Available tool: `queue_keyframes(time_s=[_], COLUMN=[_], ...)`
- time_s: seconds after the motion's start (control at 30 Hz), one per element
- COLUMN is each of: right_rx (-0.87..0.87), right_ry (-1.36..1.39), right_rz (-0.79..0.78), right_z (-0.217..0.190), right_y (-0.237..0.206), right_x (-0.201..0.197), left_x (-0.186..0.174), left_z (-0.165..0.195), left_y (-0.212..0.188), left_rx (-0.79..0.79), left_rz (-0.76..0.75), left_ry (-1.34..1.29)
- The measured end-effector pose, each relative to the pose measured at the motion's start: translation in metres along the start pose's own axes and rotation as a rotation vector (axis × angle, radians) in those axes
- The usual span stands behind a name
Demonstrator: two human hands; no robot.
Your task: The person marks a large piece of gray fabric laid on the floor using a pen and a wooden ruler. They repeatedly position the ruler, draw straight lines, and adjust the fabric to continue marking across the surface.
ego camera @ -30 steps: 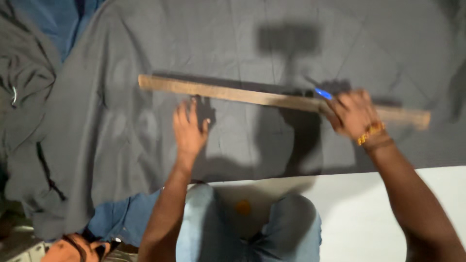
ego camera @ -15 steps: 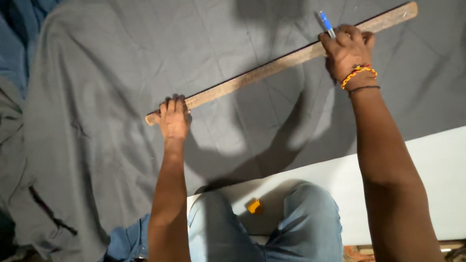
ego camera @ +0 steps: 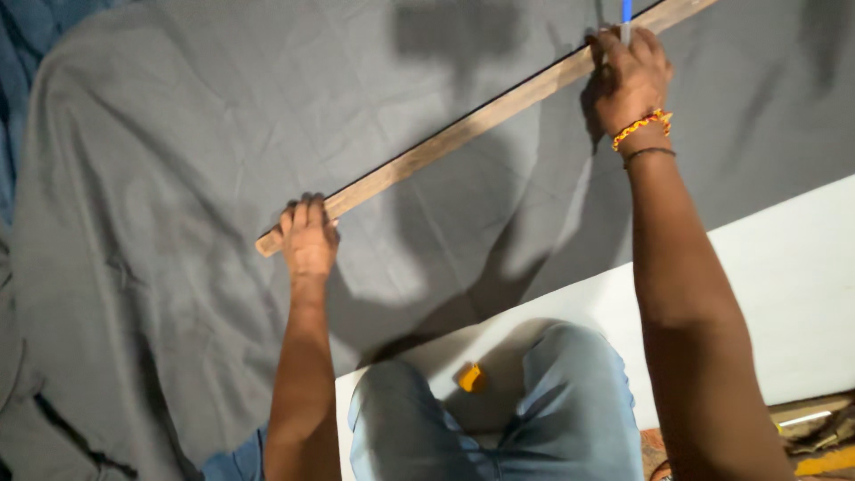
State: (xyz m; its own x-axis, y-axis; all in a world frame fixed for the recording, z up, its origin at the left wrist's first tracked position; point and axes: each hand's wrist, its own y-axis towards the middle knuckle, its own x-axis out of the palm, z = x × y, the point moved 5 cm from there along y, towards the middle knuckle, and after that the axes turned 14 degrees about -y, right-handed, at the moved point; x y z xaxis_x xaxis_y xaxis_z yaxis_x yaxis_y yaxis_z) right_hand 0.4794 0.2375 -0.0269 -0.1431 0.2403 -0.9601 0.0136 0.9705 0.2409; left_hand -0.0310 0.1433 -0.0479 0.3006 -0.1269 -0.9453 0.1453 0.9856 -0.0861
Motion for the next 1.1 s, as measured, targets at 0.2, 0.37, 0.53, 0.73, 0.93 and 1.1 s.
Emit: queue_keyframes(time_s=[0.2,0.37,0.53,0.73,0.93,1.1], right_rx=[-0.025,-0.059,-0.051,-0.119,-0.146,-0.220], right_ry=[-0.064,-0.100,-0.085,-0.102,-0.156,-0.234], right_rz=[-0.108,-0.096,-0.134,-0.111,-0.138,-0.125], right_z=[0.019,0.020,0.025,0.030,0.037,0.045], right_y=[0.010,0.023,0.019,0.016,0.014,0.007], right_x=[-0.010,-0.012,-0.011,-0.007,0.008,0.024], left_x=[0.006,0.009,0.008,0.011,0.009,0.009], left_z=[-0.002,-0.001,0.002,0.000,-0.002,-0.009], left_y=[-0.002,0.000,0.001,0.002,0.002,0.005], left_rx=[0.006,-0.025,-0.040,-0.115,-0.062,-0.090], left_rz=[0.020,0.010,0.014,-0.053,-0.009,-0.105], left_ry=[-0.004,0.043,0.031,0.098,0.021,0.085])
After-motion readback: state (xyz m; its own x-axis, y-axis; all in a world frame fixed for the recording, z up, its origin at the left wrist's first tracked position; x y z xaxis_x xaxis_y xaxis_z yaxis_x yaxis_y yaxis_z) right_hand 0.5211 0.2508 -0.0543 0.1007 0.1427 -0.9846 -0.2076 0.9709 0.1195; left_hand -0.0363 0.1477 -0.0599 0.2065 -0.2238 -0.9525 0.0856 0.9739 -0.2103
